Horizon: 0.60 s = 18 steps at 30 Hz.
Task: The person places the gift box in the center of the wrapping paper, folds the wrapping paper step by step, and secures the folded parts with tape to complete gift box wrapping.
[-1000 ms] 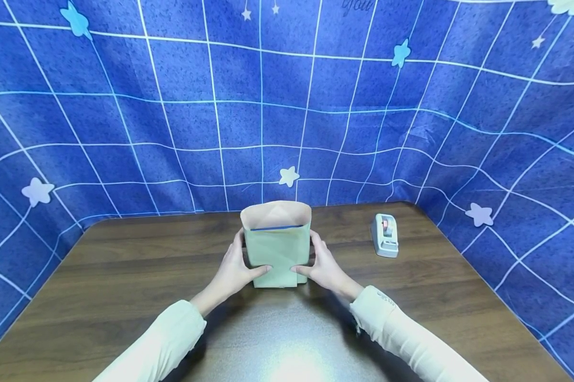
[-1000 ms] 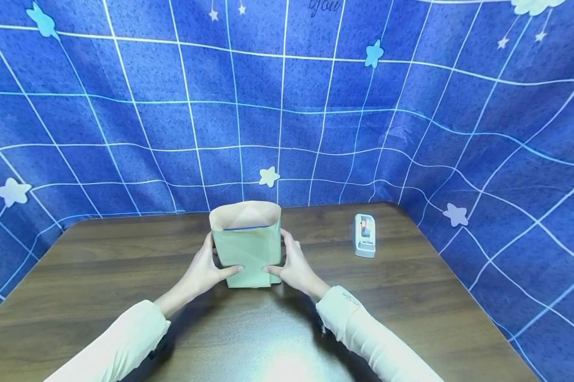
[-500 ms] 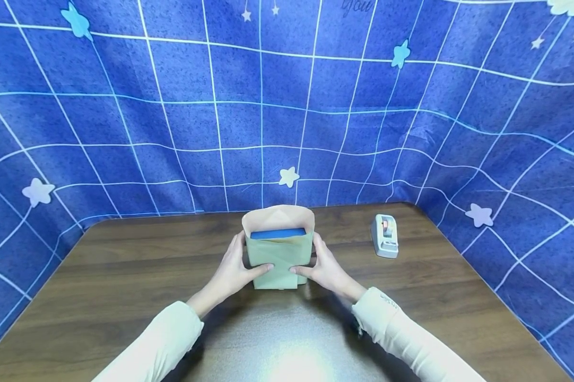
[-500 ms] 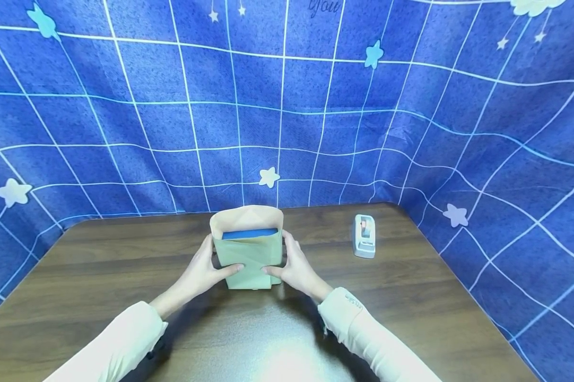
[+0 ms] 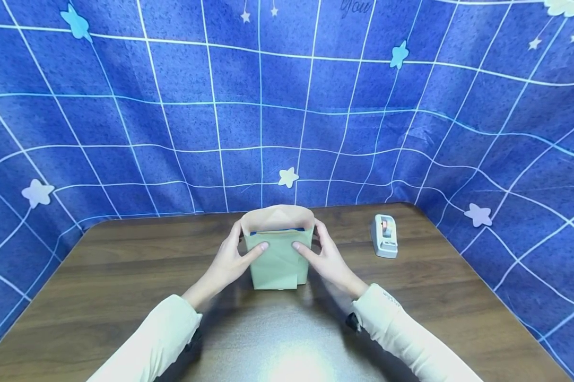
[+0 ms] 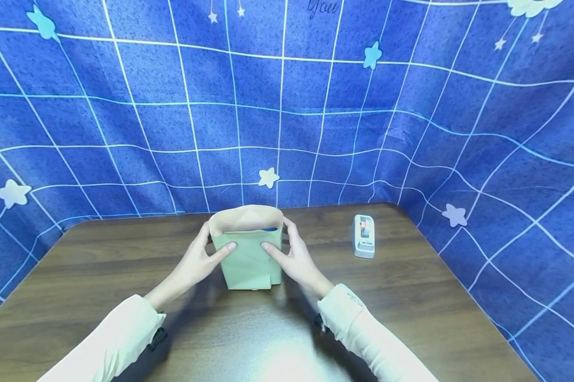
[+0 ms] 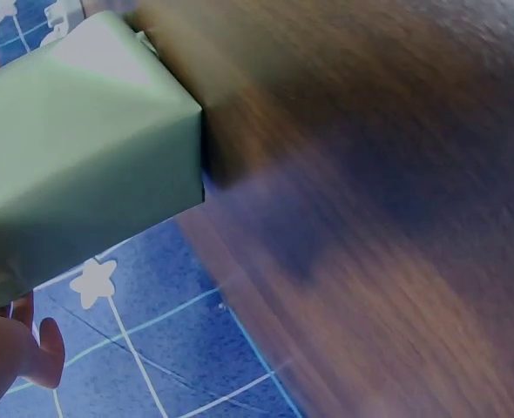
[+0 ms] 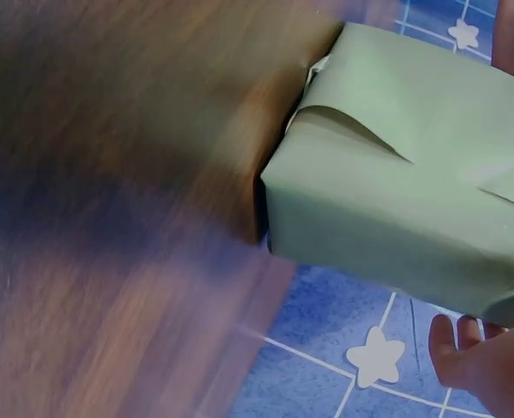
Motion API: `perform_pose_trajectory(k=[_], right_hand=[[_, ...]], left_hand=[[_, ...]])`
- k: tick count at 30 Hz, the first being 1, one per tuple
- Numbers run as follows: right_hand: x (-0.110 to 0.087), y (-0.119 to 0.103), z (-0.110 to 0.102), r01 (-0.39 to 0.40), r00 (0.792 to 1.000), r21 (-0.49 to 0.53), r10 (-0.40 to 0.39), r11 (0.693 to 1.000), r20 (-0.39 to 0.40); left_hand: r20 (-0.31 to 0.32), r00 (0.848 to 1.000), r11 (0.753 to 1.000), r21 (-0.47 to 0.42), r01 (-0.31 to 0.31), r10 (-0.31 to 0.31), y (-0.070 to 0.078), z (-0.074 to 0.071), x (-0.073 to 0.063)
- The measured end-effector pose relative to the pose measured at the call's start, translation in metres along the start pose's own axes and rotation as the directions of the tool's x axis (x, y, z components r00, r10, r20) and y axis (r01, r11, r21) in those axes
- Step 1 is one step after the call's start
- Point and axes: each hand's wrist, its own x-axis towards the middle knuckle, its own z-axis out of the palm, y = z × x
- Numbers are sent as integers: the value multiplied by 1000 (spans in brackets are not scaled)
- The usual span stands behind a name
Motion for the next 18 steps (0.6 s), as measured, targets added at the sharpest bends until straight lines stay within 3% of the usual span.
perform_pose_trajectory(k=[10,18], right_hand=[[5,0,10,-59,993,64,66,996,-103],[8,-2,16,-97,983,69,107,993,-152]], left_hand=[[-76,996,999,-19,40,-42,2,7,3],[-122,982,989,-39,142,-146,6,13,4]])
